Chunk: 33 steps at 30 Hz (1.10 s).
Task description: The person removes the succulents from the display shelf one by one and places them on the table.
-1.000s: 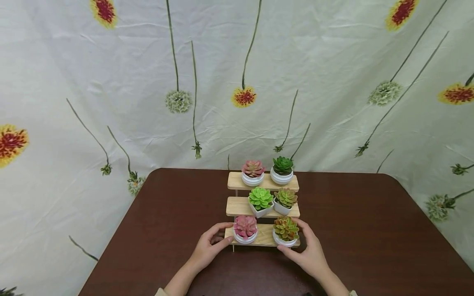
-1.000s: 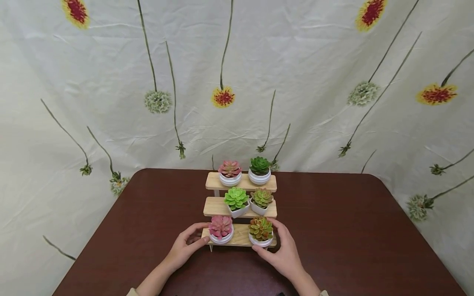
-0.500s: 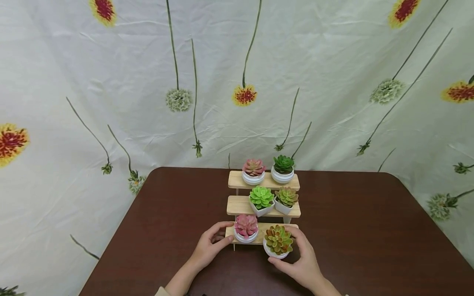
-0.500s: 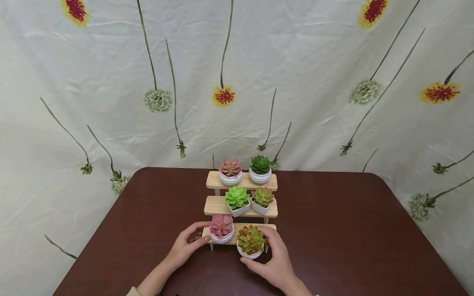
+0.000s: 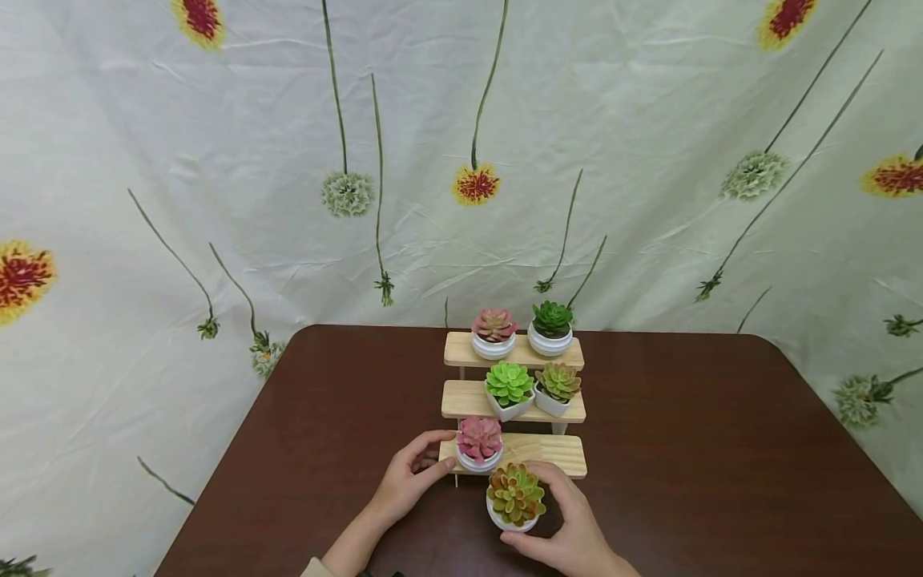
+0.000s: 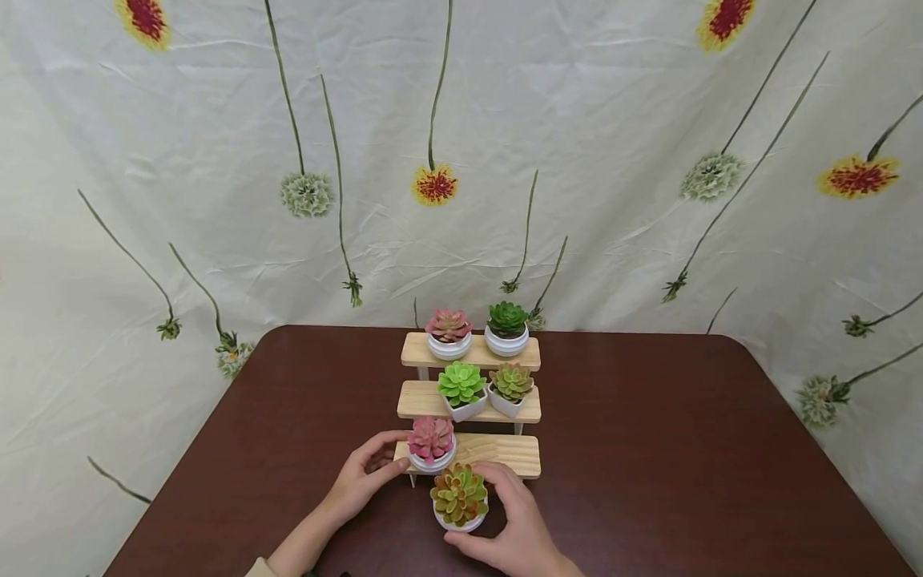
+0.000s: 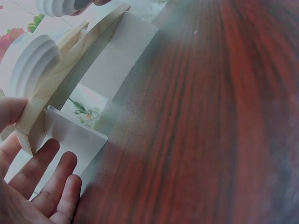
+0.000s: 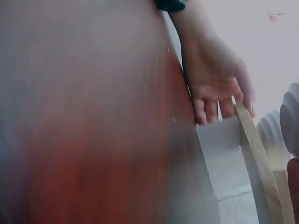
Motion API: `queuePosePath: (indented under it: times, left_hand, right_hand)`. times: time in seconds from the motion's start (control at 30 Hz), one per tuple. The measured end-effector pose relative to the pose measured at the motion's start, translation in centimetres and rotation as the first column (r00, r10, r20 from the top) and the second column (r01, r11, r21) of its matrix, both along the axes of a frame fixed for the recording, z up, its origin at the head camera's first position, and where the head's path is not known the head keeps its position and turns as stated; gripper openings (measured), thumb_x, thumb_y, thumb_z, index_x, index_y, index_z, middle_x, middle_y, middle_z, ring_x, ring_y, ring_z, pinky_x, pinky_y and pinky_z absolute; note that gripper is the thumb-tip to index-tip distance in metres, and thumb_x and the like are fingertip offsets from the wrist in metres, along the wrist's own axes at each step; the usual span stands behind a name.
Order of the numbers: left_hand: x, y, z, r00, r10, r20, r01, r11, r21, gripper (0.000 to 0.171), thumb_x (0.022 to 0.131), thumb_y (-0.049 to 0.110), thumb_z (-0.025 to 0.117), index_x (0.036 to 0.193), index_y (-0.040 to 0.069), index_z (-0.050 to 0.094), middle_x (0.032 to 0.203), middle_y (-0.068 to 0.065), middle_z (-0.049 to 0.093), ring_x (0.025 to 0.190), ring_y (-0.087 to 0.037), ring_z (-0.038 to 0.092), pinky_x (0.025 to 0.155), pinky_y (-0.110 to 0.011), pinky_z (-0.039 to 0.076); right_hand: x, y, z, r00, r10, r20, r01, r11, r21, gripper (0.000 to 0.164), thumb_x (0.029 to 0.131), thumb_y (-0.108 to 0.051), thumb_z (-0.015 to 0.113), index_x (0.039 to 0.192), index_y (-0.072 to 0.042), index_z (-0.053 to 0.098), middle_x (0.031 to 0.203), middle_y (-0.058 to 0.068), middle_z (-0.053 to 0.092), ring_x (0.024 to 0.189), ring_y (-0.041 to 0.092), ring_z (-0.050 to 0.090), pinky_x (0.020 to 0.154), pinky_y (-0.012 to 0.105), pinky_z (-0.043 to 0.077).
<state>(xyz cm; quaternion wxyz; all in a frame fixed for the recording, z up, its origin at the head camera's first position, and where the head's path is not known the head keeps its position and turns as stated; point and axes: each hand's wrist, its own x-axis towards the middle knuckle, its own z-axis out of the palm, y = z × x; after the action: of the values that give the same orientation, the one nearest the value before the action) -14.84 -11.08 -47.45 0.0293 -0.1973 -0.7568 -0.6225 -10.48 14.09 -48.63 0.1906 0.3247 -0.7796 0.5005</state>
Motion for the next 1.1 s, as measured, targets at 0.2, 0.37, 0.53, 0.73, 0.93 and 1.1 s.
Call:
queuePosePath:
  times: [0.2, 0.37, 0.53, 0.73, 0.93, 1.1]
  left_hand:
    - [0.0, 0.0, 0.0, 1.0, -0.005, 0.0, 0.005, 1.0, 0.0, 0.031, 0.086, 0.002, 0.065, 0.117, 0.001, 0.06, 0.108, -0.015, 0.063, 0.087, -0.016, 0.062, 0.073, -0.03, 0.051]
    - [0.0, 0.0, 0.1, 0.999, 0.004, 0.035, -0.003, 1.0, -0.009, 0.031, 0.087, 0.004, 0.065, 0.117, 0.001, 0.06, 0.107, -0.014, 0.063, 0.087, -0.017, 0.061, 0.074, -0.029, 0.05]
    - [0.0, 0.0, 0.2, 0.998, 0.015, 0.065, -0.014, 1.0, -0.026, 0.032, 0.087, 0.007, 0.066, 0.118, 0.003, 0.06, 0.106, -0.013, 0.063, 0.087, -0.018, 0.06, 0.075, -0.029, 0.05]
    - [0.0, 0.0, 0.1, 0.998, 0.015, 0.068, -0.013, 0.999, -0.029, 0.032, 0.088, 0.007, 0.065, 0.119, 0.004, 0.06, 0.107, -0.014, 0.063, 0.088, -0.019, 0.06, 0.076, -0.03, 0.05]
    - [0.0, 0.0, 0.1, 0.998, 0.017, 0.059, -0.015, 1.0, -0.025, 0.032, 0.087, 0.007, 0.066, 0.118, 0.004, 0.06, 0.109, -0.012, 0.063, 0.089, -0.021, 0.061, 0.076, -0.031, 0.051]
    - [-0.2, -0.1, -0.2, 0.999, 0.012, 0.045, -0.012, 1.0, -0.019, 0.032, 0.087, 0.008, 0.067, 0.118, 0.005, 0.061, 0.113, -0.01, 0.062, 0.09, -0.02, 0.061, 0.077, -0.032, 0.051]
  right_hand:
    - [0.3, -0.7, -0.5, 0.998, 0.058, 0.022, -0.057, 0.998, -0.02, 0.073, 0.065, -0.018, 0.088, 0.125, -0.008, 0.05, 0.121, 0.005, 0.055, 0.11, 0.015, 0.053, 0.094, 0.023, 0.04]
    - [0.5, -1.4, -1.1, 0.99, 0.13, 0.053, -0.128, 0.991, -0.049, 0.071, 0.067, -0.017, 0.087, 0.127, -0.009, 0.05, 0.121, 0.005, 0.055, 0.109, 0.017, 0.054, 0.092, 0.025, 0.042]
    - [0.7, -2.0, -1.4, 0.977, 0.155, 0.144, -0.15, 0.987, -0.049, 0.068, 0.069, -0.016, 0.085, 0.128, -0.014, 0.05, 0.122, 0.001, 0.055, 0.109, 0.017, 0.055, 0.092, 0.028, 0.043]
    - [0.6, -2.4, -1.7, 0.969, 0.14, 0.204, -0.136, 0.99, -0.032, 0.068, 0.07, -0.016, 0.085, 0.128, -0.018, 0.05, 0.123, -0.001, 0.055, 0.108, 0.016, 0.055, 0.09, 0.03, 0.044]
    - [0.3, -2.4, -1.9, 0.938, 0.179, 0.296, -0.173, 0.984, -0.047, 0.064, 0.074, -0.02, 0.082, 0.128, -0.019, 0.049, 0.123, -0.001, 0.054, 0.109, 0.015, 0.055, 0.091, 0.029, 0.044]
    - [0.2, -2.5, -1.9, 0.912, 0.212, 0.351, -0.211, 0.977, -0.042, 0.063, 0.074, -0.018, 0.082, 0.128, -0.016, 0.048, 0.122, 0.0, 0.054, 0.107, 0.013, 0.055, 0.09, 0.028, 0.045]
